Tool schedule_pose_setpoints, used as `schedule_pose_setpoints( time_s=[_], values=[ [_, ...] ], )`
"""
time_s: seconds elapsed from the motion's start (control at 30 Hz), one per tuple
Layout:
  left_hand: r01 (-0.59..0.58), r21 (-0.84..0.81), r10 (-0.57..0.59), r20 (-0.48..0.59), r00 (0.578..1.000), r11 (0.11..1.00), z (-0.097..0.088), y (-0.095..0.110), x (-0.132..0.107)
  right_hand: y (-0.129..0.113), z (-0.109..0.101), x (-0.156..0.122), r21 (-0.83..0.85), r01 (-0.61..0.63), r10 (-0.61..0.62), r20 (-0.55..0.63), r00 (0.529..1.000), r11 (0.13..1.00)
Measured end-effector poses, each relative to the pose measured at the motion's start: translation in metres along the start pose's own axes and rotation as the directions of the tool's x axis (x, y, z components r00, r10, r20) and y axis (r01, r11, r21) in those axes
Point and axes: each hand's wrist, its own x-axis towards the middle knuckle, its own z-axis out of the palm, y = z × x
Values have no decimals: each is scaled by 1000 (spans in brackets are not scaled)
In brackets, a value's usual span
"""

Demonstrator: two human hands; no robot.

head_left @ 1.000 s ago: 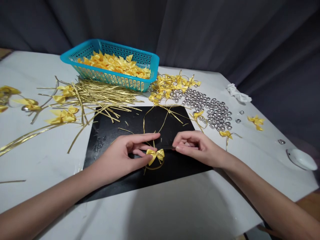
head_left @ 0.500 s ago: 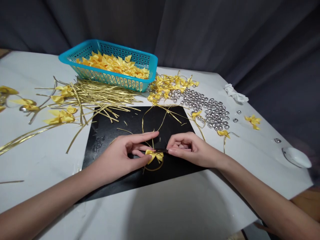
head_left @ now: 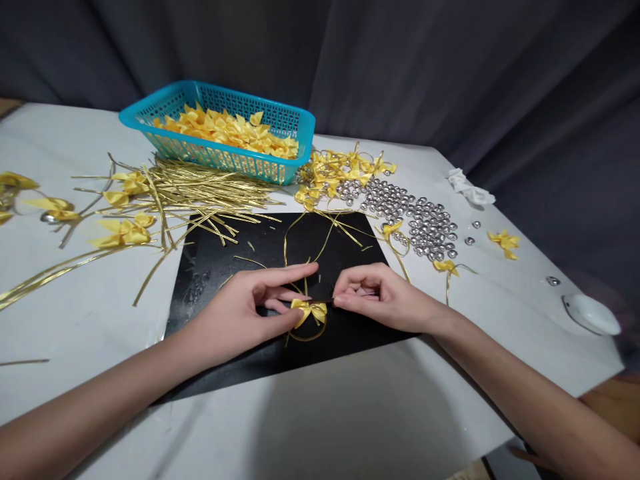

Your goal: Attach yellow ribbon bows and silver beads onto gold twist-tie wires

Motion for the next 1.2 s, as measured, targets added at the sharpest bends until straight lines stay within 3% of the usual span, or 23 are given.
schedule_pose_setpoints(
  time_s=[1.2],
  values=[
    [-20, 33, 20, 12, 1000, 999, 1, 3, -2, -4, 2, 1, 22, -30, 29, 32, 999, 999]
  ],
)
